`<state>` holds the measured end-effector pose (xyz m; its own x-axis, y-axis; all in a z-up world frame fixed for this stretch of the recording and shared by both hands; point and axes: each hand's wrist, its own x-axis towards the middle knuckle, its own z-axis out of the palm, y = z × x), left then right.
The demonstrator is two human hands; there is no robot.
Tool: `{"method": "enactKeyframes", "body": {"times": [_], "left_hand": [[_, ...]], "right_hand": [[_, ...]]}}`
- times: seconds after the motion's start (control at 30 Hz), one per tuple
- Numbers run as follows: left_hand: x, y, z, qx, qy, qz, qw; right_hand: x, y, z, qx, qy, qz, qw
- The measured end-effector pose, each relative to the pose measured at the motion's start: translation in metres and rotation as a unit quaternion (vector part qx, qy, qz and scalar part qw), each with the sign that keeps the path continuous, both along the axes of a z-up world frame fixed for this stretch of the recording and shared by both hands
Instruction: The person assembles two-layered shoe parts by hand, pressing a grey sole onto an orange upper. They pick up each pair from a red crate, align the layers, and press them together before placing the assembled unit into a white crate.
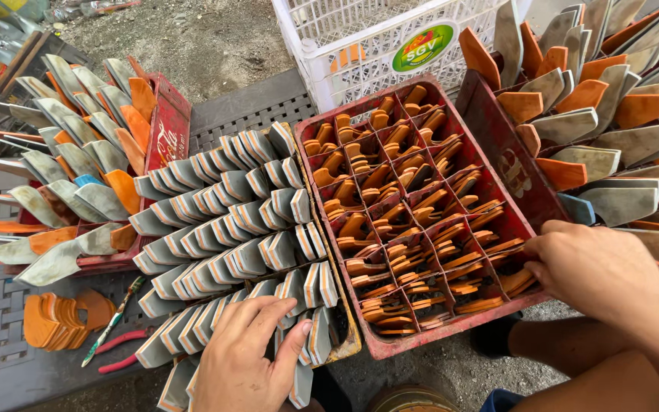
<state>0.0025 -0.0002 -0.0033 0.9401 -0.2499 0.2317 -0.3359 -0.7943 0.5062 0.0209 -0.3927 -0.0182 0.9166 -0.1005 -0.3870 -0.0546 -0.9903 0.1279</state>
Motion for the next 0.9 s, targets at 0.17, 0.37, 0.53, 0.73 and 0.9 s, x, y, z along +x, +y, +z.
{"method": "enactKeyframes", "body": {"times": [0.17, 0.37, 0.53, 0.73, 0.9], "left_hand": [[0.002, -0.001, -0.002, 0.014, 0.009, 0.007, 1.000], [0.003, -0.003, -0.005, 0.027, 0.010, 0.015, 0.999], [0.005, -0.002, -0.007, 0.036, -0.009, -0.001, 0.999], [0.004, -0.002, -0.007, 0.042, 0.019, 0.015, 0.999], [0.004, -0.004, -0.009, 0.064, -0.016, 0.006, 0.998]], "right_hand": [[-0.002, -0.003, -0.005, 0.021, -0.045, 0.014, 0.999], [-0.003, 0.011, -0.019, 0.138, -0.168, 0.087, 0.972], [0.000, 0.004, -0.029, 0.156, -0.175, 0.134, 0.963], [-0.004, 0.000, -0.034, 0.225, -0.242, 0.192, 0.924], [-0.006, 0.004, -0.035, 0.227, -0.214, 0.175, 0.934]]}}
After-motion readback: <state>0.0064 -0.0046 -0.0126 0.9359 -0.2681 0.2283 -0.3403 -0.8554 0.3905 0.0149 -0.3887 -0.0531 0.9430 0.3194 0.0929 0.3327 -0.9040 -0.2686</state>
